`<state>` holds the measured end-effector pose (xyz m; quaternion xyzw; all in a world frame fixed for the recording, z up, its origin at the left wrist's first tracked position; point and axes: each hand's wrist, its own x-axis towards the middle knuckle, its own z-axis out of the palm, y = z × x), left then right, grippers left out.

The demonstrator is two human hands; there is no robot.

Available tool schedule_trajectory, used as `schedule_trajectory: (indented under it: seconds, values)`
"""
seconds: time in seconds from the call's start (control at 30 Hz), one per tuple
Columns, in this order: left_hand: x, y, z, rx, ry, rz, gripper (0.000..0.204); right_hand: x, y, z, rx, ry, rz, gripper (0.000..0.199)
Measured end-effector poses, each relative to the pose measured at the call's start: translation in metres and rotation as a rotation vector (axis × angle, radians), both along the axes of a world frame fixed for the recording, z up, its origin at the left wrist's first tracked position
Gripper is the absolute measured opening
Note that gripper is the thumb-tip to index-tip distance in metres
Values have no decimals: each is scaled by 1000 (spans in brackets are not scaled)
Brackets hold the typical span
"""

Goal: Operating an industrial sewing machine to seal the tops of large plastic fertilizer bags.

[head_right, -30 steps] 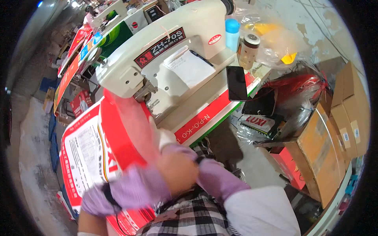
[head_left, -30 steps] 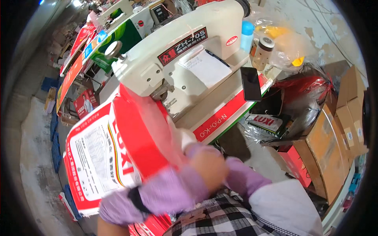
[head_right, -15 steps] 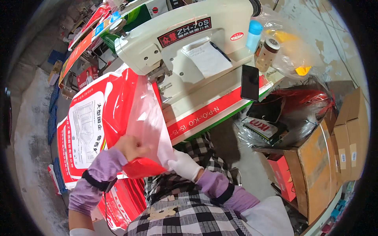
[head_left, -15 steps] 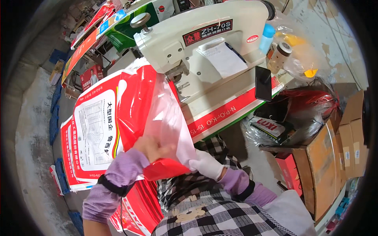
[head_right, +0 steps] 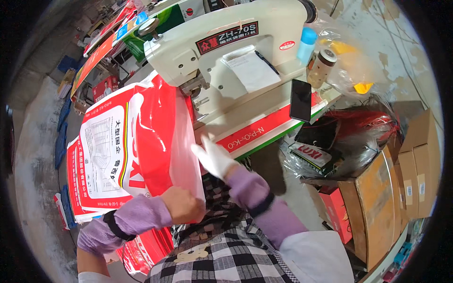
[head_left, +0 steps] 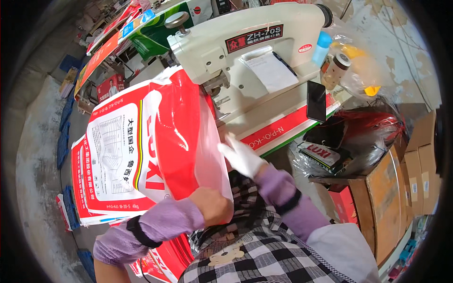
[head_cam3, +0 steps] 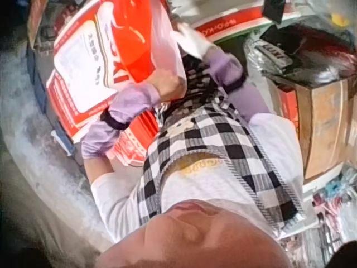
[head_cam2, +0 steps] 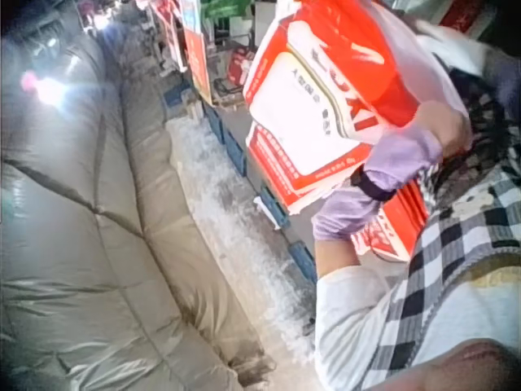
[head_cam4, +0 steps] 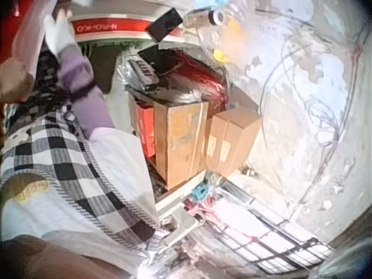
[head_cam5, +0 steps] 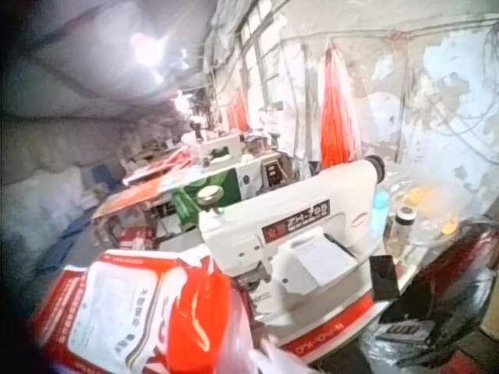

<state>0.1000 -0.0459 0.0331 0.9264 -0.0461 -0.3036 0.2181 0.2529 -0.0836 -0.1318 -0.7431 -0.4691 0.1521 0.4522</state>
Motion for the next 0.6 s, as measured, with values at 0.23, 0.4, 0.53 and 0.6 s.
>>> schedule_trajectory:
  seconds: [0.23,0.4,0.53,0.6]
  values:
    - [20,-6,20,213,201,-200,23,-47,24,50,-438,-232,36,75]
    - [68,172,70,396,-112,-401,15,-42,-21,48,-475,-333,52,76]
    - [46,123,157,327,-230,-217,50,7,48,47,-565,-393,63,66]
    - [32,70,117,59,-135,-249,43,18,84,45,-557,-404,42,68]
